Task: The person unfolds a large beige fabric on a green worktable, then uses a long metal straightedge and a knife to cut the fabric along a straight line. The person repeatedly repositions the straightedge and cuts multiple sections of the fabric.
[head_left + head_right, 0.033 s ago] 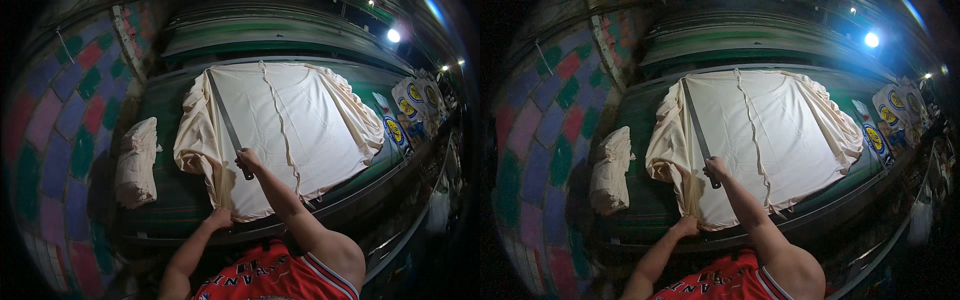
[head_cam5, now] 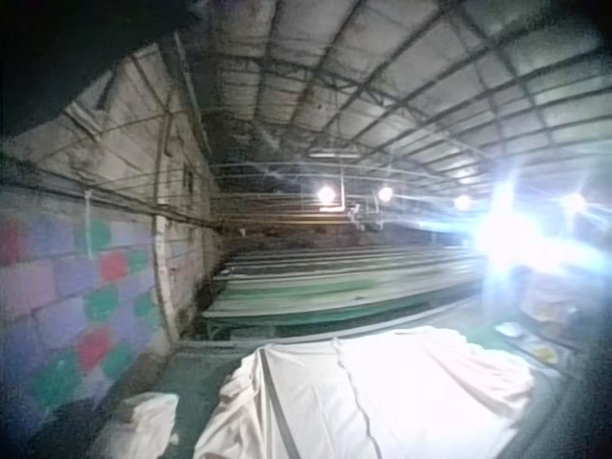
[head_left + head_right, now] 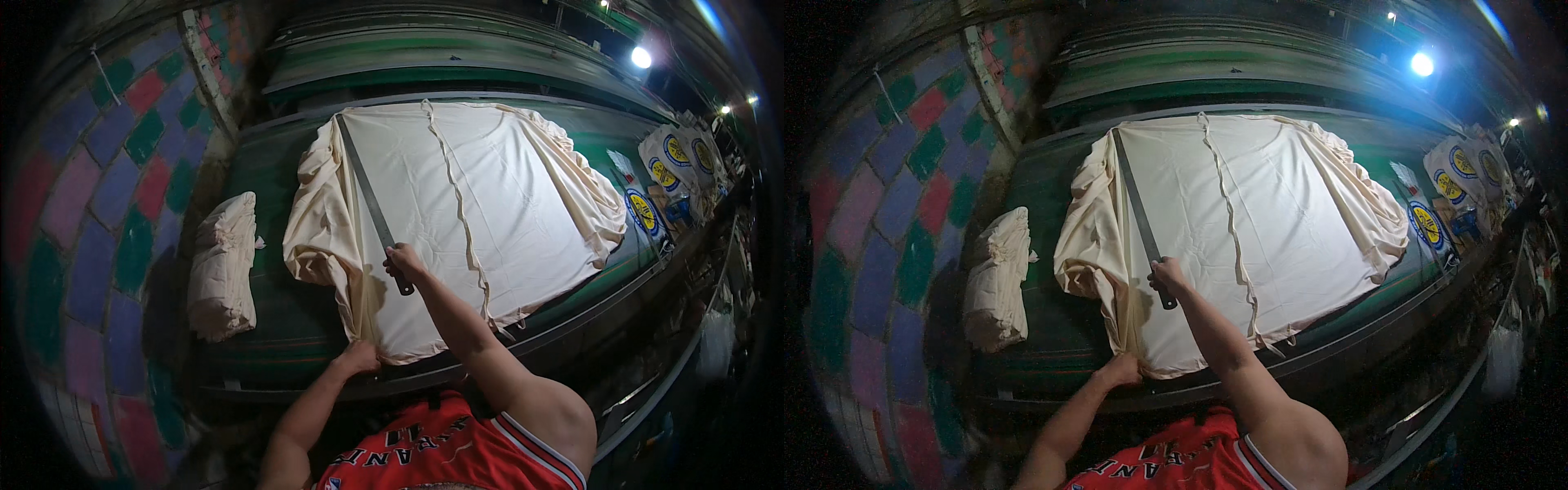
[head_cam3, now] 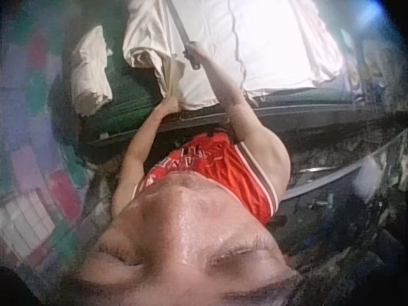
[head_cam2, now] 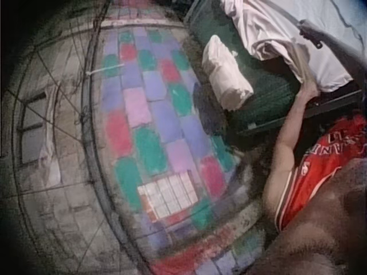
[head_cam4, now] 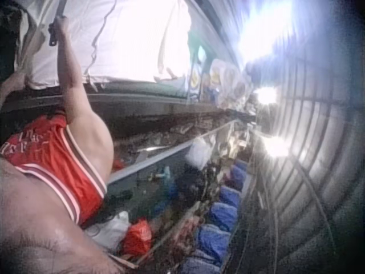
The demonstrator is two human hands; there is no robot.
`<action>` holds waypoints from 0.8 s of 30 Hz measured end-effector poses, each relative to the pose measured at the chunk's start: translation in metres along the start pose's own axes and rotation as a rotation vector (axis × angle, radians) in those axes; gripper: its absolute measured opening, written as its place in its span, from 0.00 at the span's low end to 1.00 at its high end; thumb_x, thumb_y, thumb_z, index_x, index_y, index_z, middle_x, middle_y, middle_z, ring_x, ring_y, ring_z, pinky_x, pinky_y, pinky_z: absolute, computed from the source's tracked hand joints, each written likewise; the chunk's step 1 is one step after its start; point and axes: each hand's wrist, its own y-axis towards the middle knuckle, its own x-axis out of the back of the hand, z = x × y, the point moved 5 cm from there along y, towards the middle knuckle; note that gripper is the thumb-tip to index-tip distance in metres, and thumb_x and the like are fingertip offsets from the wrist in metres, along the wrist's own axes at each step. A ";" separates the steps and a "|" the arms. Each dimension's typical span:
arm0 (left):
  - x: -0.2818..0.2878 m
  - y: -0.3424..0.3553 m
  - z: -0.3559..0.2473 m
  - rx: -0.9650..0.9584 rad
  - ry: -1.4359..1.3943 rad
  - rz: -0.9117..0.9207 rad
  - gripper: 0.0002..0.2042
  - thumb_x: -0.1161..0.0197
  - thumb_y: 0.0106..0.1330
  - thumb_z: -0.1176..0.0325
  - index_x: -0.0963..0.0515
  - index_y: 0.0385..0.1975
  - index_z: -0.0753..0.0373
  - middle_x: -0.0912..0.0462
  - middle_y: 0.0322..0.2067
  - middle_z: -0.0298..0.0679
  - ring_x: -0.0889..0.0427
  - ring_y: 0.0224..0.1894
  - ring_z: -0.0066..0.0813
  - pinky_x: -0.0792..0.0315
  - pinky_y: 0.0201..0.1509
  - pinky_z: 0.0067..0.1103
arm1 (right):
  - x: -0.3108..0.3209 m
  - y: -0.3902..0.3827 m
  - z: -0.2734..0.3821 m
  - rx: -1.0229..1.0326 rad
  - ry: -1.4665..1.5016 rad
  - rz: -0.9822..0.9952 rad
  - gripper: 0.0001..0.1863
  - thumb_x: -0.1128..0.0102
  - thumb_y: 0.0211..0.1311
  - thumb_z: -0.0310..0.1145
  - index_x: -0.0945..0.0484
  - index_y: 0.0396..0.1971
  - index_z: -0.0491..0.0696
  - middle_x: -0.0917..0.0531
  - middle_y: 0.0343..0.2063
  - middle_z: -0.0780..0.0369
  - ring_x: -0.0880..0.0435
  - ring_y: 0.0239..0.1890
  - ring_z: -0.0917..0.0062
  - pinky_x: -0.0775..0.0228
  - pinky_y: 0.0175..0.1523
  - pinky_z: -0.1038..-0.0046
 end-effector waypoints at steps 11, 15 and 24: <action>0.013 0.008 -0.007 0.034 -0.027 0.151 0.18 0.34 0.51 0.58 0.17 0.31 0.70 0.16 0.31 0.55 0.15 0.37 0.50 0.22 0.43 0.37 | 0.009 -0.017 0.005 0.104 -0.080 -0.030 0.15 0.50 0.73 0.38 0.30 0.36 0.40 0.23 0.23 0.60 0.22 0.17 0.75 0.28 0.22 0.71; 0.030 0.010 -0.021 -0.046 -0.009 0.298 0.22 0.33 0.55 0.51 0.16 0.34 0.68 0.16 0.36 0.58 0.16 0.43 0.53 0.24 0.51 0.40 | 0.022 -0.054 0.014 0.193 -0.110 -0.052 0.16 0.51 0.74 0.40 0.30 0.34 0.40 0.24 0.23 0.61 0.22 0.16 0.77 0.27 0.22 0.72; 0.034 0.084 -0.111 -0.220 -0.054 -0.218 0.16 0.38 0.57 0.64 0.21 0.43 0.66 0.24 0.47 0.53 0.24 0.53 0.51 0.29 0.57 0.39 | 0.139 -0.162 -0.006 0.175 -0.065 -0.183 0.16 0.49 0.73 0.39 0.30 0.32 0.40 0.23 0.22 0.61 0.22 0.16 0.77 0.28 0.20 0.73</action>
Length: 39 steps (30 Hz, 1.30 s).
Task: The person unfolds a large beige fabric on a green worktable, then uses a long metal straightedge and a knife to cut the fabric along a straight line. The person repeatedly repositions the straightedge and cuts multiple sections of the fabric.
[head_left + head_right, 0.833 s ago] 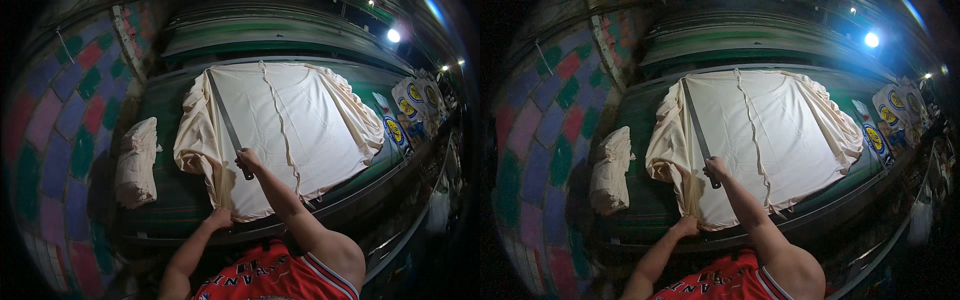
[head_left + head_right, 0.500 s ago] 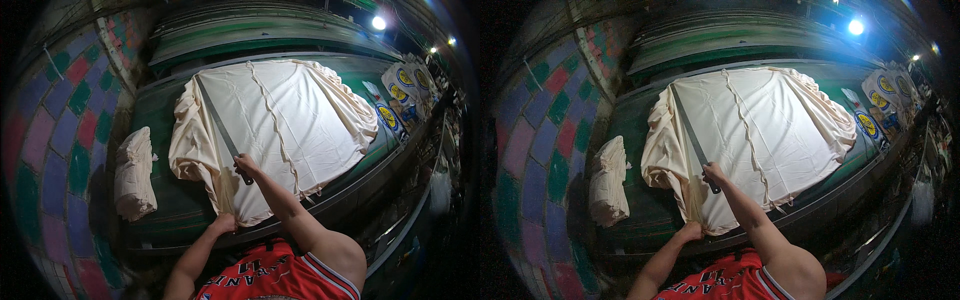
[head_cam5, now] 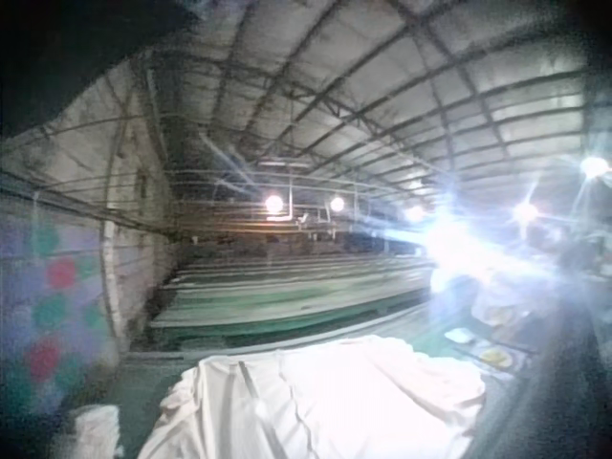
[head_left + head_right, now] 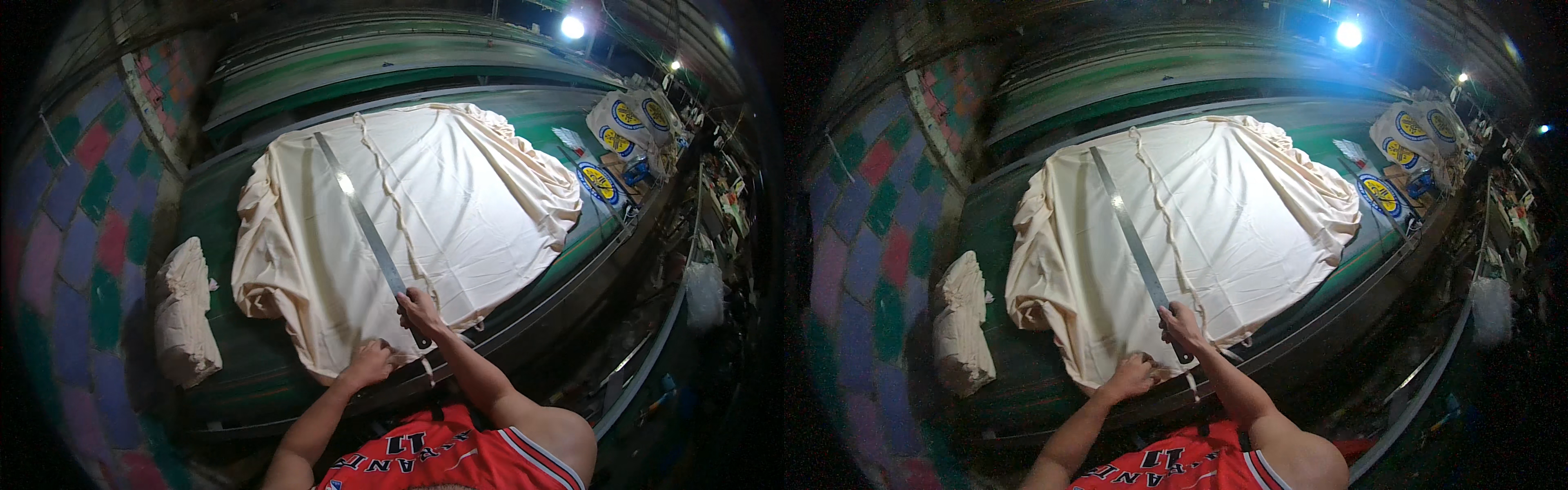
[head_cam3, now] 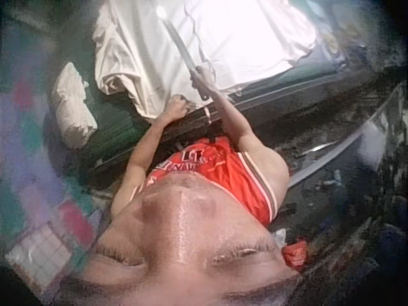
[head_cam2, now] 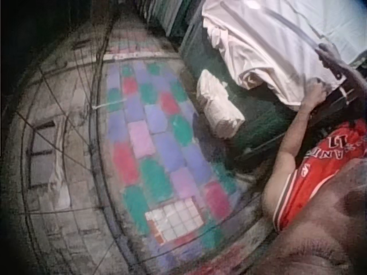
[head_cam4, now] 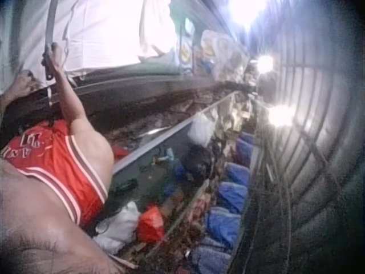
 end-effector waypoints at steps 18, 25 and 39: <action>-0.099 0.240 -0.186 0.053 0.110 -0.066 0.15 0.37 0.53 0.71 0.24 0.41 0.68 0.25 0.46 0.50 0.23 0.50 0.48 0.26 0.52 0.39 | 0.296 0.033 0.005 -0.013 0.138 -0.124 0.13 0.49 0.73 0.39 0.31 0.31 0.45 0.25 0.20 0.62 0.25 0.14 0.78 0.31 0.17 0.74; -0.116 0.255 -0.179 0.002 -0.017 -0.079 0.11 0.40 0.51 0.75 0.23 0.36 0.66 0.21 0.36 0.52 0.20 0.41 0.53 0.24 0.47 0.40 | 0.314 0.096 0.009 0.025 0.116 -0.096 0.14 0.50 0.73 0.37 0.30 0.33 0.41 0.24 0.21 0.60 0.23 0.15 0.76 0.29 0.18 0.71; -0.149 0.263 -0.183 0.208 -0.639 0.380 0.14 0.41 0.50 0.70 0.19 0.37 0.66 0.15 0.34 0.52 0.16 0.40 0.45 0.25 0.44 0.35 | 0.324 0.247 0.075 0.026 0.047 -0.088 0.12 0.52 0.72 0.32 0.30 0.33 0.37 0.22 0.23 0.57 0.23 0.17 0.73 0.28 0.20 0.69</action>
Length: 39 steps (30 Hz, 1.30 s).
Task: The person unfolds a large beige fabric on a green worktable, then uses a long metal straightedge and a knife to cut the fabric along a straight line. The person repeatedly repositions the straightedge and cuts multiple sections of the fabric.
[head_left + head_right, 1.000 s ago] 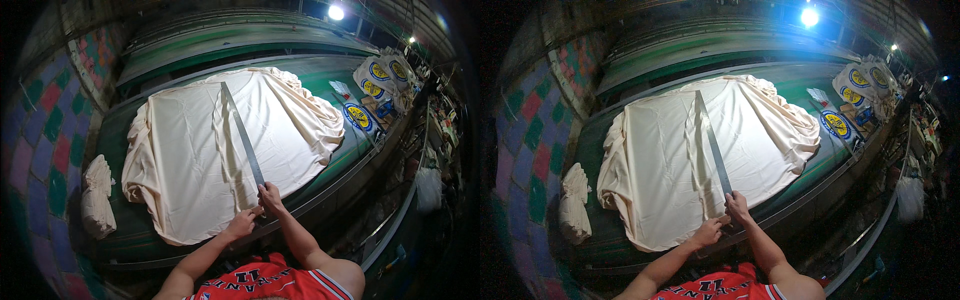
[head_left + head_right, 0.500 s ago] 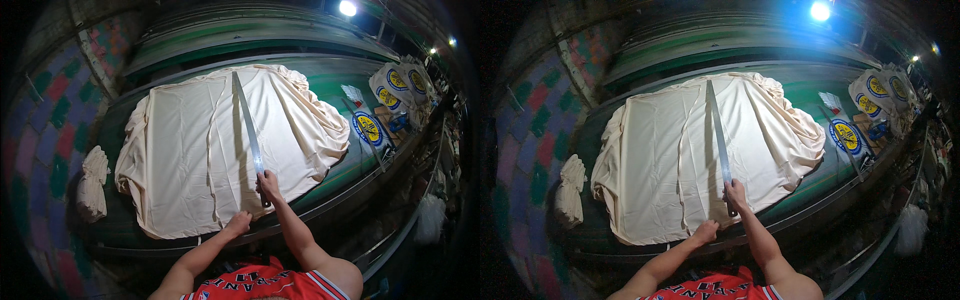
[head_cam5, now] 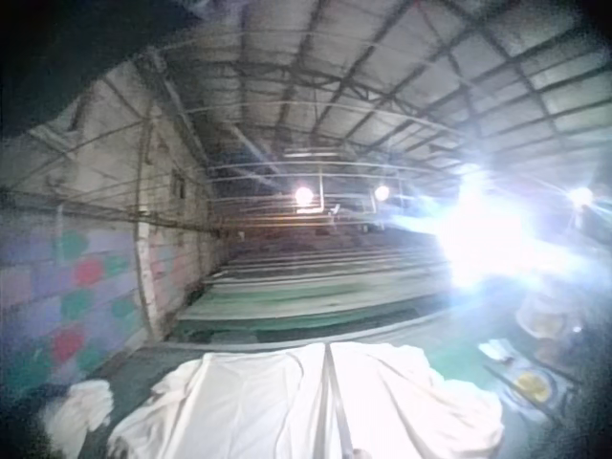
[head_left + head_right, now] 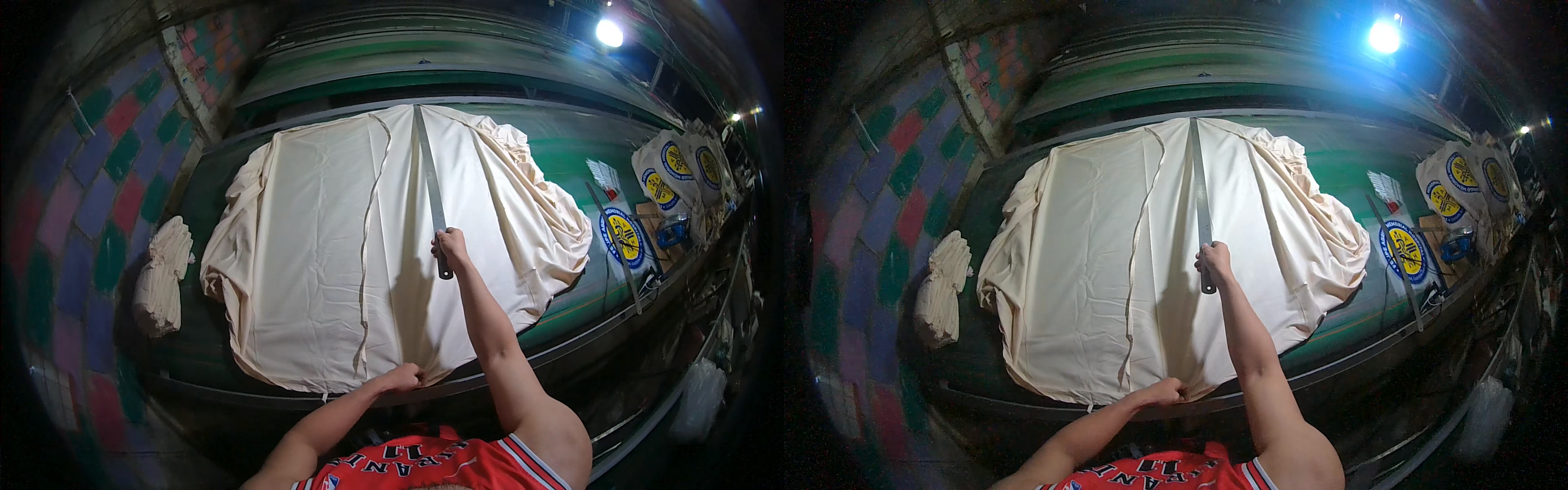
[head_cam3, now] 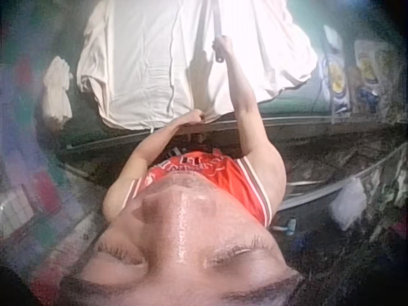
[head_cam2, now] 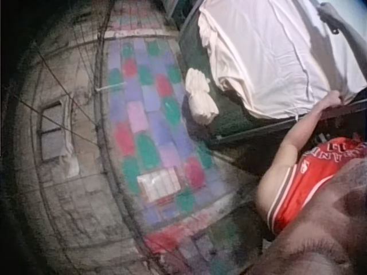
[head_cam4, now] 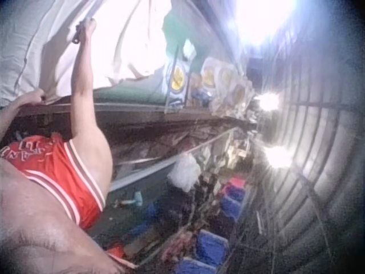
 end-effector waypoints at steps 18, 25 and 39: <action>-0.011 0.018 0.029 -0.003 0.006 -0.017 0.16 0.40 0.52 0.70 0.23 0.43 0.63 0.17 0.37 0.43 0.20 0.41 0.31 0.27 0.46 0.26 | -0.044 -0.192 -0.055 -0.020 0.124 0.122 0.11 0.52 0.74 0.35 0.32 0.33 0.43 0.26 0.20 0.62 0.26 0.14 0.79 0.32 0.17 0.73; -0.017 0.020 0.034 -0.013 0.005 -0.052 0.17 0.45 0.55 0.71 0.24 0.46 0.64 0.17 0.40 0.46 0.19 0.45 0.36 0.27 0.50 0.28 | -0.081 -0.173 -0.057 0.003 -0.041 0.172 0.12 0.53 0.74 0.34 0.30 0.33 0.41 0.24 0.21 0.60 0.24 0.15 0.76 0.29 0.19 0.71; -0.010 -0.015 -0.001 -0.180 -0.307 -0.080 0.30 0.50 0.63 0.73 0.41 0.68 0.69 0.32 0.65 0.53 0.35 0.69 0.38 0.44 0.73 0.25 | -0.162 -0.039 -0.005 0.025 -0.075 0.175 0.11 0.51 0.69 0.29 0.29 0.33 0.36 0.21 0.23 0.55 0.20 0.17 0.72 0.25 0.20 0.70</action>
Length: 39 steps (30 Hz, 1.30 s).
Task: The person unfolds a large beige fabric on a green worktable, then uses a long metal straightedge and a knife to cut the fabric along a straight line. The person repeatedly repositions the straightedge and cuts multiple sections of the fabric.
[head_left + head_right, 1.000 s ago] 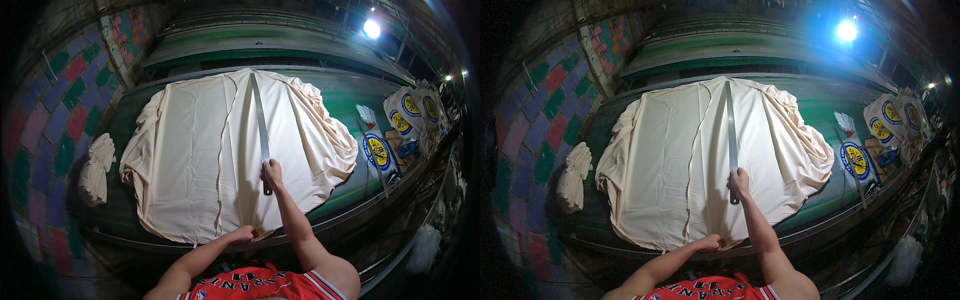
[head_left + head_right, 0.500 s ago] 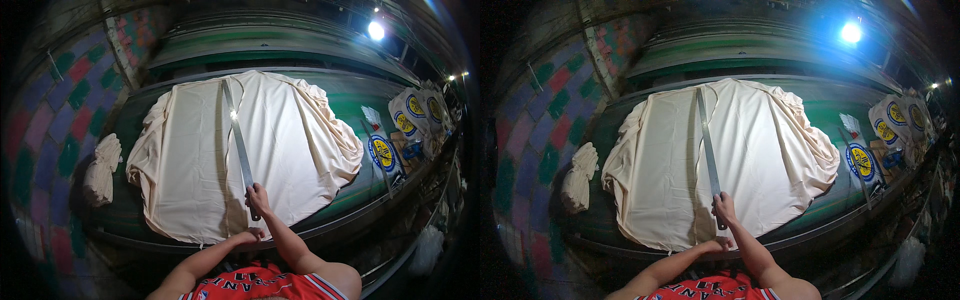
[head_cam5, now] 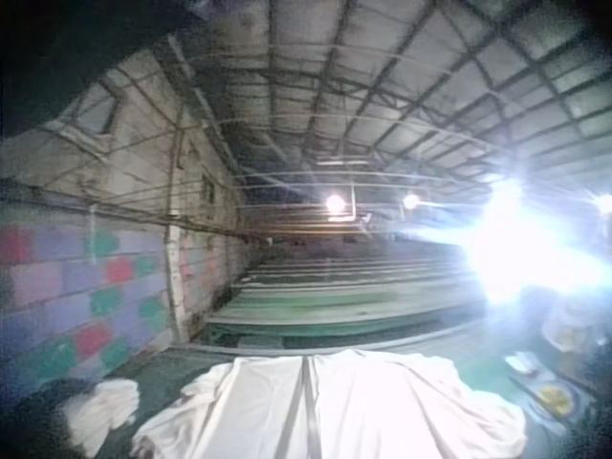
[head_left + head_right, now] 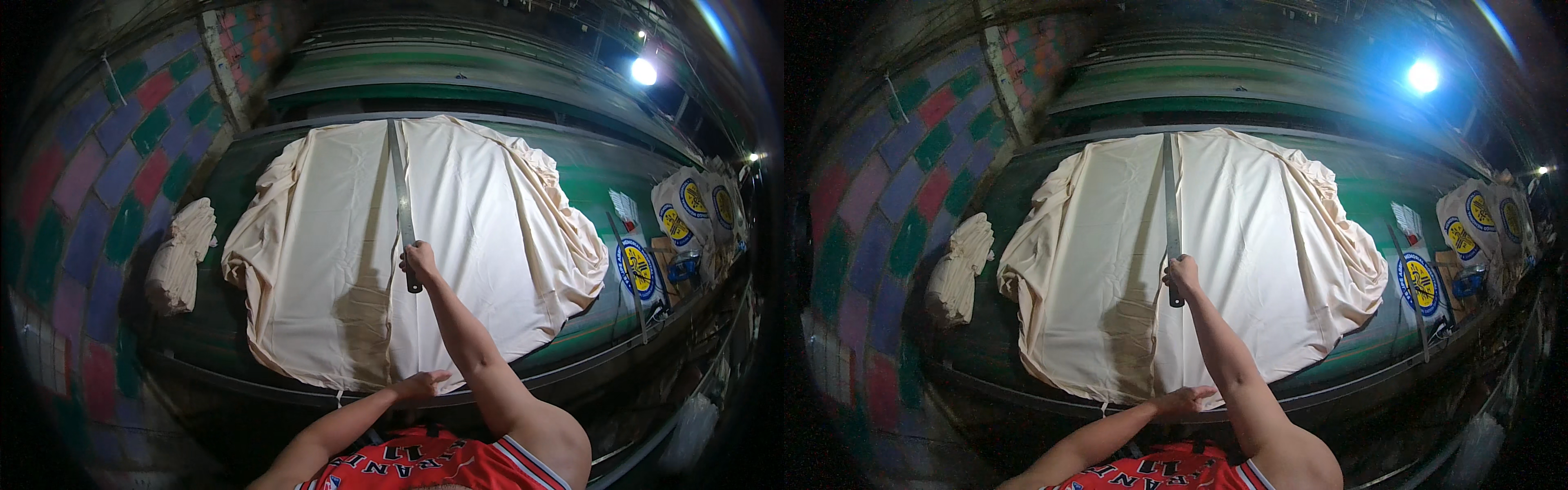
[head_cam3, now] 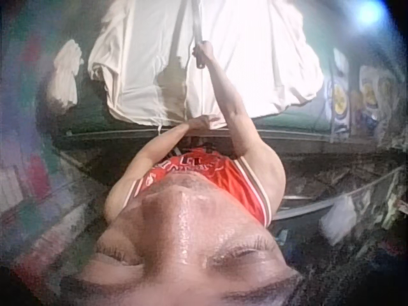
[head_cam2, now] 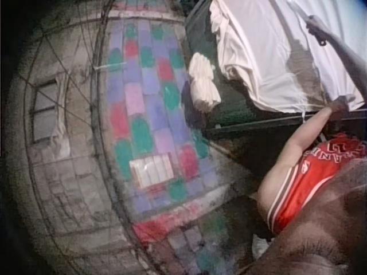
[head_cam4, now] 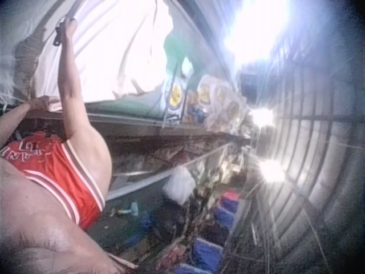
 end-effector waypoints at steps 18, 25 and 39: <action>0.114 -0.149 0.040 0.125 0.747 -0.671 0.09 0.39 0.58 0.69 0.19 0.37 0.62 0.18 0.36 0.51 0.18 0.41 0.52 0.23 0.45 0.40 | -0.048 -0.148 -0.031 -0.026 0.070 0.143 0.11 0.52 0.72 0.33 0.31 0.32 0.40 0.26 0.21 0.61 0.24 0.15 0.77 0.29 0.19 0.72; 0.116 -0.214 0.047 0.022 0.807 -0.890 0.10 0.35 0.55 0.66 0.20 0.35 0.62 0.20 0.35 0.48 0.18 0.37 0.52 0.23 0.42 0.40 | -0.086 -0.087 -0.022 0.016 0.009 0.179 0.11 0.52 0.72 0.32 0.30 0.34 0.39 0.24 0.22 0.59 0.22 0.16 0.75 0.27 0.20 0.72; 0.111 -0.220 0.051 0.277 0.712 -0.703 0.23 0.39 0.62 0.54 0.27 0.57 0.54 0.21 0.48 0.50 0.19 0.48 0.53 0.23 0.49 0.42 | -0.141 0.019 0.007 -0.061 0.030 0.179 0.12 0.51 0.69 0.31 0.28 0.29 0.37 0.22 0.21 0.58 0.20 0.17 0.72 0.25 0.20 0.69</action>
